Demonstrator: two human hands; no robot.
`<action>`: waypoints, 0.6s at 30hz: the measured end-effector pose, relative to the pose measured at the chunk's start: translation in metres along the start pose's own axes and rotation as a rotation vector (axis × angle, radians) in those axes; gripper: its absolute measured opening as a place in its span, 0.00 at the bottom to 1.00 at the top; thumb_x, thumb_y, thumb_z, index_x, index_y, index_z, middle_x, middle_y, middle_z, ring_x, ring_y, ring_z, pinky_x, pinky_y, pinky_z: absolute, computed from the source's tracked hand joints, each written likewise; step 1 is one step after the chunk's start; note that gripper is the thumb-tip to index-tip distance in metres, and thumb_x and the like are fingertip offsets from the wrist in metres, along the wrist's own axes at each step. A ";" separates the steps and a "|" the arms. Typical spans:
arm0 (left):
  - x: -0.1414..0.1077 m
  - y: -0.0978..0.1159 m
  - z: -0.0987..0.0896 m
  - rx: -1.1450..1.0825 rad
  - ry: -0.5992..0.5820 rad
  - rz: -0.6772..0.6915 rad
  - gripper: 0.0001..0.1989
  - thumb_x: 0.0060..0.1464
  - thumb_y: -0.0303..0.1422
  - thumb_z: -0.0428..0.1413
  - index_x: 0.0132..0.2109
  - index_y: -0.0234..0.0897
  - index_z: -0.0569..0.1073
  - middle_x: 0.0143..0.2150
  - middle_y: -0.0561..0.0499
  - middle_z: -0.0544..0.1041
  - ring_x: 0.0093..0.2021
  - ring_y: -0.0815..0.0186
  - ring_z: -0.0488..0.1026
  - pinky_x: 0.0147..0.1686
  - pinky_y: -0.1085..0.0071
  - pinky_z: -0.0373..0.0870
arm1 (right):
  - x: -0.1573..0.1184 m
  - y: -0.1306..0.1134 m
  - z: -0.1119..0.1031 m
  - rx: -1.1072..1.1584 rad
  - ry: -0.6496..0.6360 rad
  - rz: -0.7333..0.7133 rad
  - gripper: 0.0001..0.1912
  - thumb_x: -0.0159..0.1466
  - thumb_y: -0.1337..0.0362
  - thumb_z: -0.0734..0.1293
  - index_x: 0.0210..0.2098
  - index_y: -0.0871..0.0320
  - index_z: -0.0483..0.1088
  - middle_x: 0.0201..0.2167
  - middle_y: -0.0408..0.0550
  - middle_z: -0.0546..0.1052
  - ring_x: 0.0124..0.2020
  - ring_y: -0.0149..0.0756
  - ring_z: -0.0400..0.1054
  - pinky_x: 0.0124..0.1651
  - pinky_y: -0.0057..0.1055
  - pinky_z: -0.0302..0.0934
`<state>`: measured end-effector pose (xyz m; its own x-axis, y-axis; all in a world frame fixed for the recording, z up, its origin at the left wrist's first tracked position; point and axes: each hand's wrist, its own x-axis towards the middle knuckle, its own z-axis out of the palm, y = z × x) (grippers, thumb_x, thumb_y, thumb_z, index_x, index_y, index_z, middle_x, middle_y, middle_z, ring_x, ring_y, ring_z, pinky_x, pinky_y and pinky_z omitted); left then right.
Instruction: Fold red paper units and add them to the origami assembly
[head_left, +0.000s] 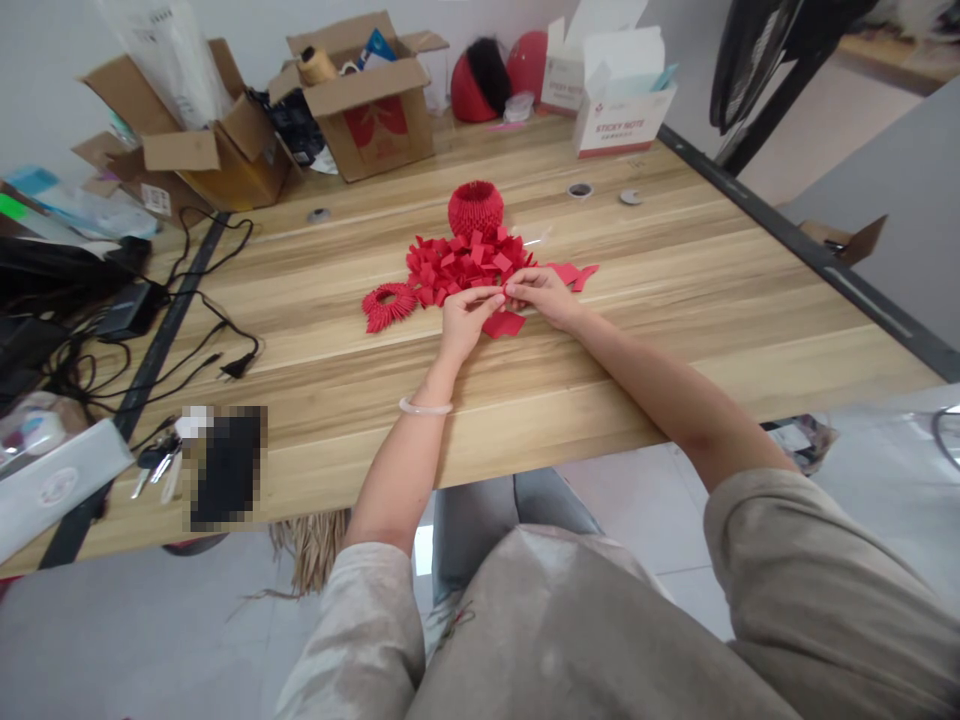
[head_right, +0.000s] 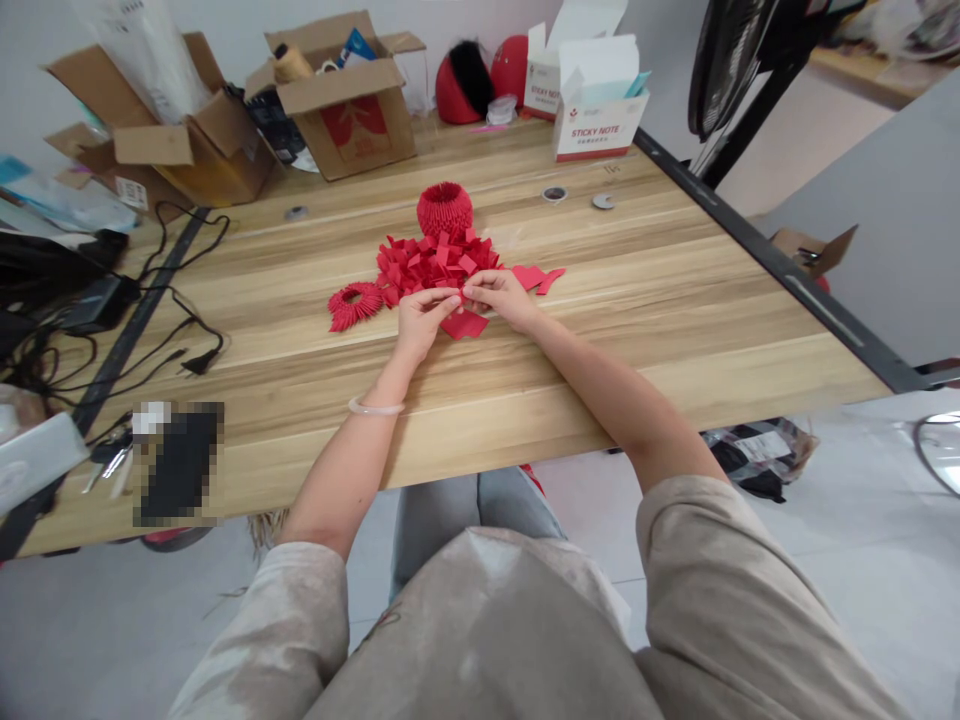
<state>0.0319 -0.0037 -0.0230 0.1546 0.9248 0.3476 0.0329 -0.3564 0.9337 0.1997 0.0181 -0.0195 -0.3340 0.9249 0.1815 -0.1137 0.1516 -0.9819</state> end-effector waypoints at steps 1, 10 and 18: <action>0.000 0.001 0.000 -0.005 -0.005 -0.001 0.15 0.48 0.40 0.59 0.40 0.35 0.77 0.34 0.48 0.79 0.33 0.67 0.76 0.40 0.67 0.73 | 0.000 0.000 0.000 0.002 0.001 0.003 0.17 0.50 0.53 0.73 0.28 0.61 0.70 0.20 0.43 0.73 0.20 0.24 0.62 0.24 0.23 0.58; -0.001 0.006 0.002 -0.044 -0.047 -0.019 0.15 0.50 0.41 0.58 0.41 0.35 0.76 0.35 0.47 0.79 0.34 0.66 0.77 0.39 0.68 0.73 | -0.001 -0.002 0.000 0.037 0.003 0.019 0.15 0.49 0.56 0.73 0.28 0.62 0.72 0.22 0.45 0.76 0.22 0.26 0.66 0.27 0.23 0.61; 0.000 0.006 0.003 -0.246 -0.021 -0.069 0.14 0.44 0.39 0.62 0.36 0.33 0.77 0.30 0.49 0.79 0.30 0.68 0.77 0.35 0.72 0.72 | 0.002 0.002 -0.002 0.094 0.006 0.018 0.16 0.49 0.57 0.74 0.29 0.62 0.72 0.20 0.43 0.75 0.21 0.25 0.66 0.26 0.22 0.61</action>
<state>0.0348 -0.0063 -0.0179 0.1808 0.9421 0.2824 -0.1968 -0.2466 0.9489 0.2008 0.0209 -0.0212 -0.3313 0.9293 0.1633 -0.1953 0.1018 -0.9754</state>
